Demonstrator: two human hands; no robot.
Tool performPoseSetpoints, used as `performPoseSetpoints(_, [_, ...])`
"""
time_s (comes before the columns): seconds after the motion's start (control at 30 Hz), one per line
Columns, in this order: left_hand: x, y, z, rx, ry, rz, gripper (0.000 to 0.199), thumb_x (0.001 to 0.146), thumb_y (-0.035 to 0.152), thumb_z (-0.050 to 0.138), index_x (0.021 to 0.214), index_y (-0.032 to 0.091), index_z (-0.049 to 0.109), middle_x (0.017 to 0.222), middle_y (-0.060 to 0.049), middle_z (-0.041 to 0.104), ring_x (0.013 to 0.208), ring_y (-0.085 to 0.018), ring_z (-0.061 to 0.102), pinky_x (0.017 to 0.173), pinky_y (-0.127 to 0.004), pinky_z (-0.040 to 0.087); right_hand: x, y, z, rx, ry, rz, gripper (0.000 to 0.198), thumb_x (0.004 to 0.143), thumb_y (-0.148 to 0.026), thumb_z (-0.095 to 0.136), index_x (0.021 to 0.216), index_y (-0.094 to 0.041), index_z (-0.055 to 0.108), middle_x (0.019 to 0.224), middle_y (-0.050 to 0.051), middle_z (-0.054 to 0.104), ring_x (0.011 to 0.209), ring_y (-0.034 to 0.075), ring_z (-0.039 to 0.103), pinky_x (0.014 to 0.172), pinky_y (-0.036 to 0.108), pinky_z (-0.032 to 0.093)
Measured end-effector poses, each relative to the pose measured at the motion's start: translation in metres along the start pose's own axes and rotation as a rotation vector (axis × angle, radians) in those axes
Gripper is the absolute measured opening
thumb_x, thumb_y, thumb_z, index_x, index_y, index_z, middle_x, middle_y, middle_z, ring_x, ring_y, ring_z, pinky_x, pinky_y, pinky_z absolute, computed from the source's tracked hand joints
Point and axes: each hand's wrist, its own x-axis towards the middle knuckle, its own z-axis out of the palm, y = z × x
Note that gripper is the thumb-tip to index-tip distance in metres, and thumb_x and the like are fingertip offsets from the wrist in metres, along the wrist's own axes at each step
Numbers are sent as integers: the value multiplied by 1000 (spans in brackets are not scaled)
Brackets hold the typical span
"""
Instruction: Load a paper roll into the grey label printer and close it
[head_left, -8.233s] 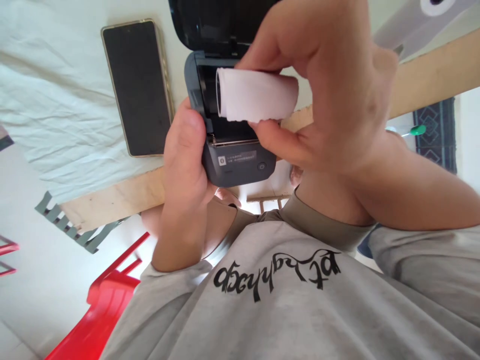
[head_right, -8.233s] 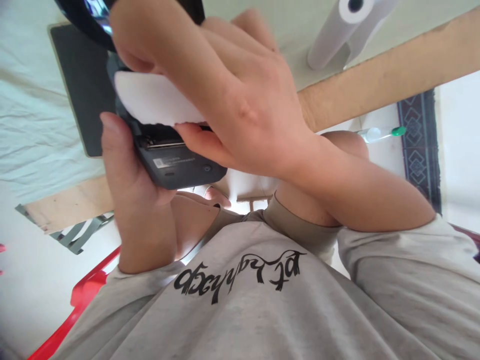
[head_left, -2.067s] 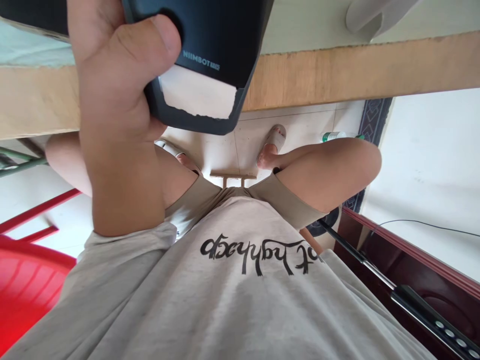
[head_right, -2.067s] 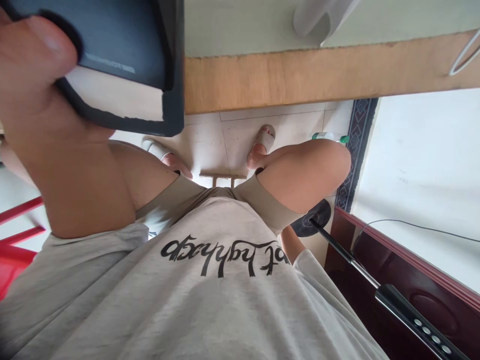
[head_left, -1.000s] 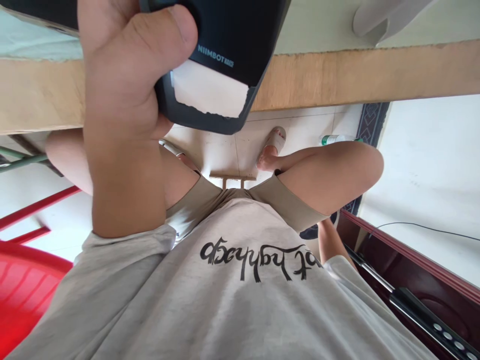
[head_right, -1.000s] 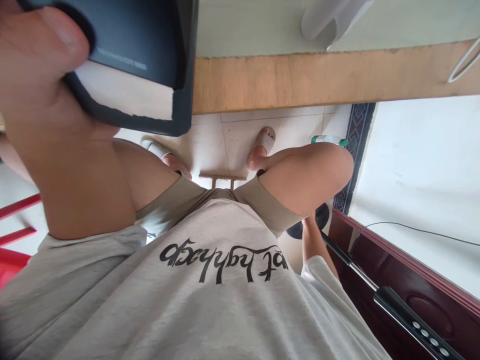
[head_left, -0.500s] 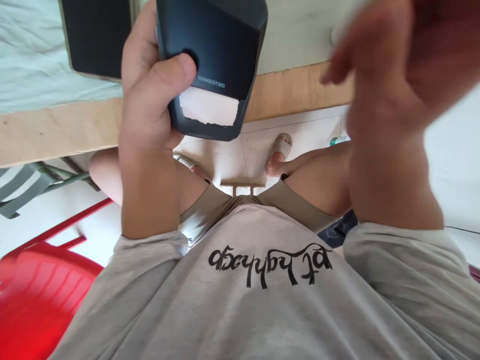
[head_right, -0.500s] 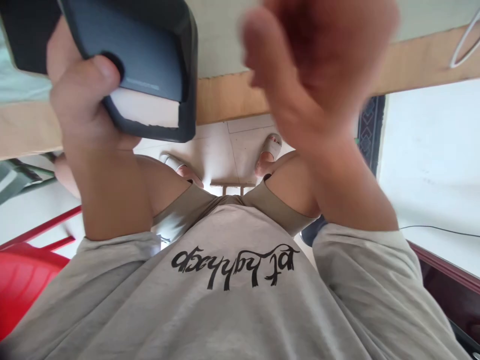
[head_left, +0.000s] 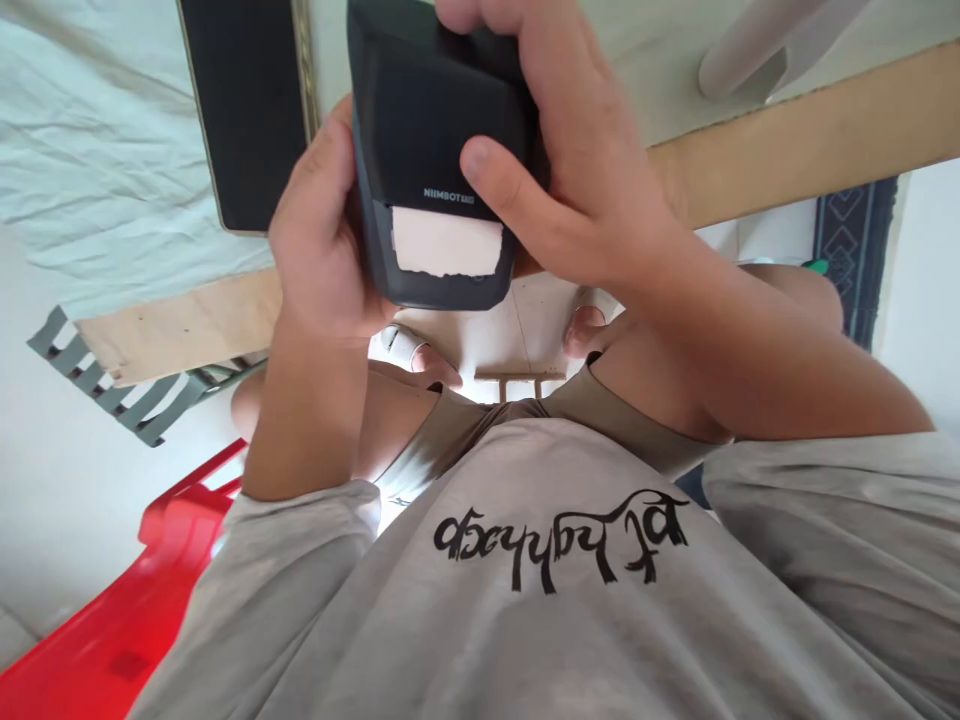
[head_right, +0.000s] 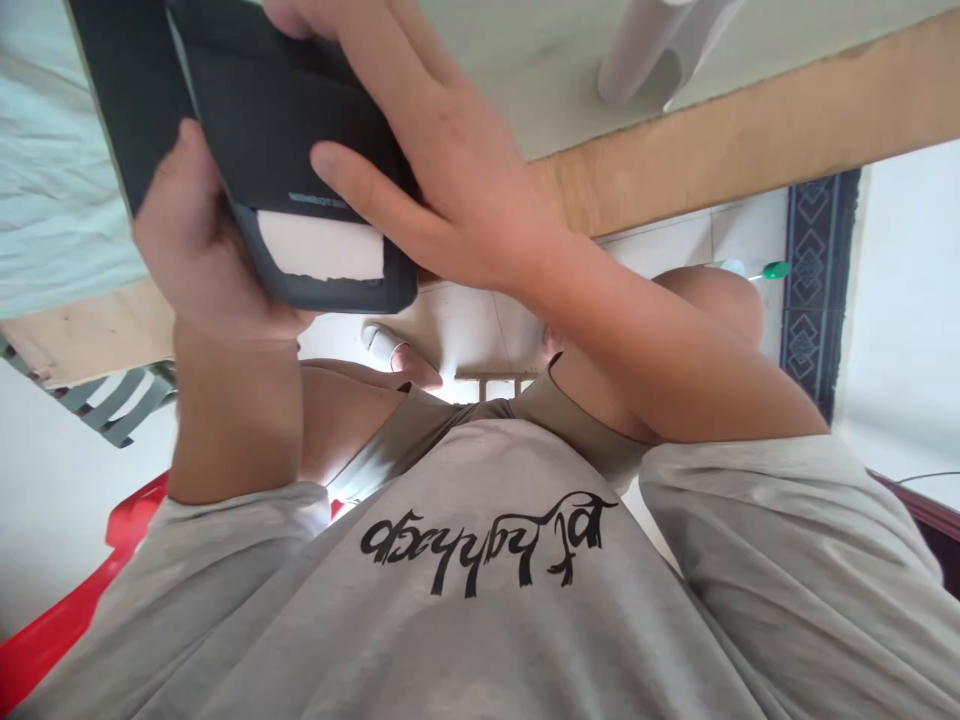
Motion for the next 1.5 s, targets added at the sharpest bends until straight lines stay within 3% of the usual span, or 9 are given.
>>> performPoseSetpoints(0.13, [-1,-2,-4,10,-178,81,36,94,17,24,86,5,57,72,-5,60,79,-10,62,84,-23,49,-1,-4,0,-44,-12,-53,61,91,-46,27,131,-1,36,131,4,43,128,-3,40,114,5,32])
performPoseSetpoints(0.37, [0,6,-6,10,-179,18,35,91,9,29,63,10,49,58,1,40,58,-2,48,57,-15,35,-4,-7,-8,-63,-98,-96,68,84,-50,36,133,-3,31,136,5,38,134,6,38,117,15,32])
performPoseSetpoints(0.5, [1,9,-8,11,-166,24,36,93,11,31,63,10,52,58,2,40,61,0,51,65,-12,41,2,-4,-10,-61,-152,-108,70,83,-53,39,134,-7,29,138,6,36,133,8,38,117,18,34])
performPoseSetpoints(0.73, [2,7,-13,34,-196,-45,33,93,26,33,88,13,63,79,-1,64,87,-9,64,86,-23,53,6,-3,-9,-62,-155,-87,72,83,-58,40,134,-9,29,138,8,36,133,5,38,118,17,34])
performPoseSetpoints(0.87, [3,7,-15,60,-198,-48,33,92,21,34,81,17,64,68,1,60,66,-7,58,68,-19,50,7,-4,-10,-49,-193,-45,70,84,-58,37,135,-11,28,140,6,34,133,4,37,119,16,33])
performPoseSetpoints(1.03, [1,6,-13,56,-176,-42,29,92,19,34,97,12,61,73,0,57,68,-6,55,65,-19,45,7,-7,-10,-46,-198,-18,73,83,-62,34,136,-13,27,141,6,33,134,6,36,120,17,33])
performPoseSetpoints(1.17, [0,5,-11,66,-146,10,27,92,22,37,87,12,62,67,0,48,64,-5,46,63,-19,40,8,-7,-9,-6,-166,-54,75,83,-63,33,136,-11,29,140,6,34,133,6,37,119,15,34])
performPoseSetpoints(1.3, [1,4,-10,76,-155,30,21,89,25,43,85,17,63,69,-1,53,64,-9,46,68,-23,44,8,-11,-13,-25,-178,-45,75,83,-63,32,136,-10,29,139,6,35,132,7,38,118,15,35])
performPoseSetpoints(1.5, [-1,2,-7,44,-235,30,32,90,36,36,90,20,63,86,-3,67,102,-13,61,93,-27,51,6,-11,-24,-222,60,-84,66,80,-64,40,123,-15,53,122,4,44,117,5,45,107,16,41])
